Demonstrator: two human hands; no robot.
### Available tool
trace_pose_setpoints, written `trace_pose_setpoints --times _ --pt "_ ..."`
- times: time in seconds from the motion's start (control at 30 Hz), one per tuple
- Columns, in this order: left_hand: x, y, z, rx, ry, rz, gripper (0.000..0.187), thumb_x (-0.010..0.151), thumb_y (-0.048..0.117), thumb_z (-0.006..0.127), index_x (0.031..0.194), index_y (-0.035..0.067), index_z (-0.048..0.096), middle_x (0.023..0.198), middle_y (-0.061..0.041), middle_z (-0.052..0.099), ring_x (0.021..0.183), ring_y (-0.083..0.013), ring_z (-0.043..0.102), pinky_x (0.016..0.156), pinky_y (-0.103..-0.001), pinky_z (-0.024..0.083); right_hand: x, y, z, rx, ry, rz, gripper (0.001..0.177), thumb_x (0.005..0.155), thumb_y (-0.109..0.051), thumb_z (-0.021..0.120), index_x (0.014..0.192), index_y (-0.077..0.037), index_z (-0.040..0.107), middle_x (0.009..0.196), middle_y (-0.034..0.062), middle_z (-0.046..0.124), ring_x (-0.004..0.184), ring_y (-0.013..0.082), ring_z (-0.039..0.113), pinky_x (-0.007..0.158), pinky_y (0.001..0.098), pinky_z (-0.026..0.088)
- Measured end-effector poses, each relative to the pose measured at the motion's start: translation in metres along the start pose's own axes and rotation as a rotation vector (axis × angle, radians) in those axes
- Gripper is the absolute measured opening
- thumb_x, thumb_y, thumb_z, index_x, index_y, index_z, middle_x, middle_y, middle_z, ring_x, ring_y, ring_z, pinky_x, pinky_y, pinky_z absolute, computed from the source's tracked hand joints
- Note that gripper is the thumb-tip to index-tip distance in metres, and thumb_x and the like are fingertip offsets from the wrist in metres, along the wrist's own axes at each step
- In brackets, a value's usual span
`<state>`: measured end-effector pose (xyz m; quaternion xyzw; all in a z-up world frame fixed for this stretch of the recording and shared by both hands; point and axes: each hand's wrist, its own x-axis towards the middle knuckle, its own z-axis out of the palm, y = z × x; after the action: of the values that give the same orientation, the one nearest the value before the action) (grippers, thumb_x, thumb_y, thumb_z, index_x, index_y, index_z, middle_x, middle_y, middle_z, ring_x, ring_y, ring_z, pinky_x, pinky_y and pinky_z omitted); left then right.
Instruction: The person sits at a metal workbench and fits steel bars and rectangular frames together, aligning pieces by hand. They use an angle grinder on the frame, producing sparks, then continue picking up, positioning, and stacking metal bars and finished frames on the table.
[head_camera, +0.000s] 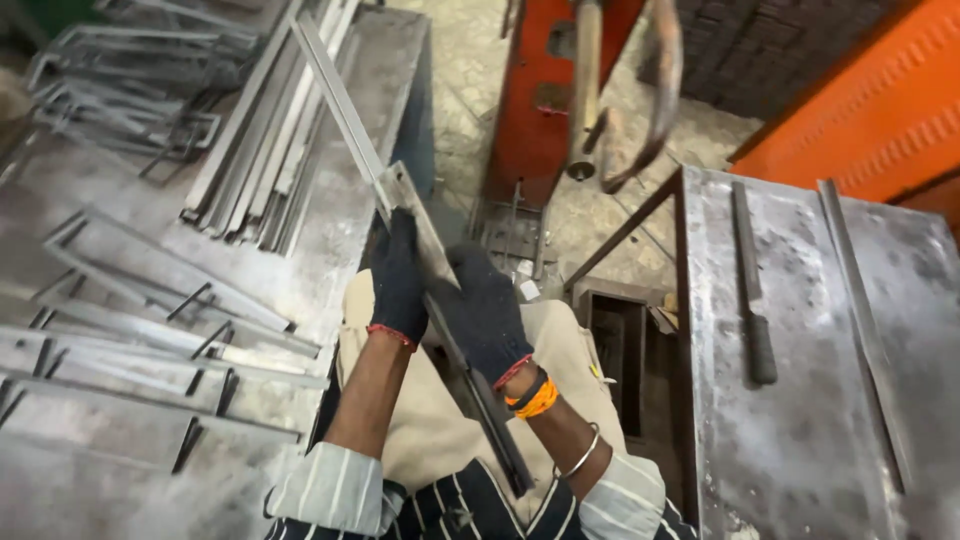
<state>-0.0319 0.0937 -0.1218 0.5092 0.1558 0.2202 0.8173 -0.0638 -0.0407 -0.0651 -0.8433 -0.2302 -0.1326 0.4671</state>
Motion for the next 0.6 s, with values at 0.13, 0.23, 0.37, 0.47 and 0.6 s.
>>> trace_pose_setpoints --times 0.13,0.23,0.37,0.47,0.6 --pt "0.014 -0.016 -0.062 0.040 0.182 -0.063 0.042 0.101 0.047 0.054 0.111 0.010 0.072 0.090 0.000 0.068 0.079 -0.0092 0.060 0.070 -0.027 0.052 -0.023 0.012 0.028 0.356 -0.298 0.133 0.028 0.096 -0.017 0.067 0.120 -0.002 0.063 0.101 0.0116 0.073 0.091 0.0251 0.072 0.080 0.0388 0.057" --pt "0.020 -0.015 -0.102 -0.160 0.281 -0.304 0.052 0.099 0.057 0.053 0.097 0.008 0.070 0.072 -0.005 0.057 0.063 -0.0192 0.058 0.057 -0.036 0.050 -0.039 0.009 0.042 0.658 -0.498 0.098 0.031 0.106 -0.018 0.060 0.129 0.002 0.065 0.111 0.0145 0.073 0.099 0.0277 0.067 0.086 0.0410 0.056" --pt "0.035 -0.029 -0.144 -0.063 0.312 -0.267 0.059 0.102 0.065 0.051 0.084 0.010 0.063 0.068 -0.004 0.055 0.059 -0.0174 0.055 0.053 -0.034 0.046 -0.056 -0.007 0.059 1.253 -0.756 0.895 0.041 0.102 -0.036 0.047 0.123 -0.004 0.062 0.092 0.0096 0.070 0.070 0.0226 0.067 0.065 0.0364 0.058" --pt "0.051 -0.036 -0.168 0.122 0.303 -0.245 0.062 0.102 0.067 0.049 0.085 0.010 0.069 0.069 0.000 0.056 0.062 -0.0130 0.054 0.056 -0.033 0.045 -0.063 -0.001 0.078 1.306 -0.772 0.945 0.056 0.107 -0.052 0.041 0.116 -0.002 0.064 0.077 0.0072 0.063 0.051 0.0141 0.052 0.046 0.0274 0.046" --pt "0.069 -0.015 -0.212 0.902 0.057 -0.147 0.067 0.105 0.060 0.043 0.095 -0.002 0.068 0.071 -0.016 0.068 0.067 -0.0312 0.069 0.064 -0.041 0.053 -0.073 0.032 0.091 1.438 -0.702 1.100 0.064 0.108 -0.062 0.039 0.108 -0.002 0.062 0.074 -0.0008 0.053 0.048 0.0049 0.039 0.037 0.0204 0.031"
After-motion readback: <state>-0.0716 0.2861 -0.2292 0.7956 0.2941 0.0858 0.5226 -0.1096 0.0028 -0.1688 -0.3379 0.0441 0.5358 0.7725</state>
